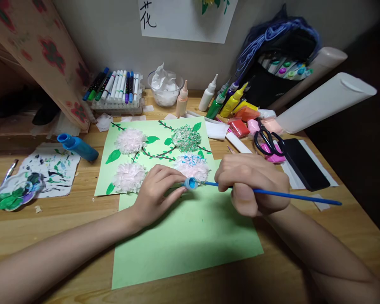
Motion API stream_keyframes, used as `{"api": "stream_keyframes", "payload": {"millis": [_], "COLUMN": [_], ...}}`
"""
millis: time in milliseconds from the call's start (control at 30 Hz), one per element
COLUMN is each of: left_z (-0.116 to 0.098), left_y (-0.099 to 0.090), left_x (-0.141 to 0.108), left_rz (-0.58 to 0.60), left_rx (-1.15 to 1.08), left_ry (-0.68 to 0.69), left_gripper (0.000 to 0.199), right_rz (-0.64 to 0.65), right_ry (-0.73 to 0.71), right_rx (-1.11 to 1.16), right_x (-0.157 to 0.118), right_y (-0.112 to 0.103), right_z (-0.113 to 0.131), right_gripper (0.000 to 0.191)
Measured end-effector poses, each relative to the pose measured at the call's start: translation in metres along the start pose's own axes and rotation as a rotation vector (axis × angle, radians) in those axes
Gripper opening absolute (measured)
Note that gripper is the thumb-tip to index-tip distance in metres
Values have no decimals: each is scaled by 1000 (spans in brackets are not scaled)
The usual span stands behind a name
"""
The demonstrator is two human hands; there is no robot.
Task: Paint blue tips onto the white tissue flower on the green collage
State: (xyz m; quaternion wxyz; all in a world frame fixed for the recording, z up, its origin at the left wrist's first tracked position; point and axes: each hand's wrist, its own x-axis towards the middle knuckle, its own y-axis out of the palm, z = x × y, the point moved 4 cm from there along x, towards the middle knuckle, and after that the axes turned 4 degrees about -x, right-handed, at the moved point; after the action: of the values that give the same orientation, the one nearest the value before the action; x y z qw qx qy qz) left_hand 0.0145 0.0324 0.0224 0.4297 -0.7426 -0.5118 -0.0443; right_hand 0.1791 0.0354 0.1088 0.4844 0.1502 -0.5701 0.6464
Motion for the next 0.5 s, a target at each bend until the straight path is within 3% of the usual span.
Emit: {"api": "stream_keyframes", "payload": {"millis": [267,433,500], "left_z": [-1,-1,0], "left_y": [-1,-1,-1], "left_x": [1,1,1], "left_rz": [-5,-2,-6], "left_rx": [10,7,1], "left_ry": [20,18,11], "left_gripper": [12,13,13], "right_rz": [46,-75,-81], "right_ry": [0,44,153], "right_rx": [19,94,115], "right_x": [1,-2,-2], "right_y": [1,-5,-8], "right_z": [2,2,-4], "right_gripper": [30,33,38]}}
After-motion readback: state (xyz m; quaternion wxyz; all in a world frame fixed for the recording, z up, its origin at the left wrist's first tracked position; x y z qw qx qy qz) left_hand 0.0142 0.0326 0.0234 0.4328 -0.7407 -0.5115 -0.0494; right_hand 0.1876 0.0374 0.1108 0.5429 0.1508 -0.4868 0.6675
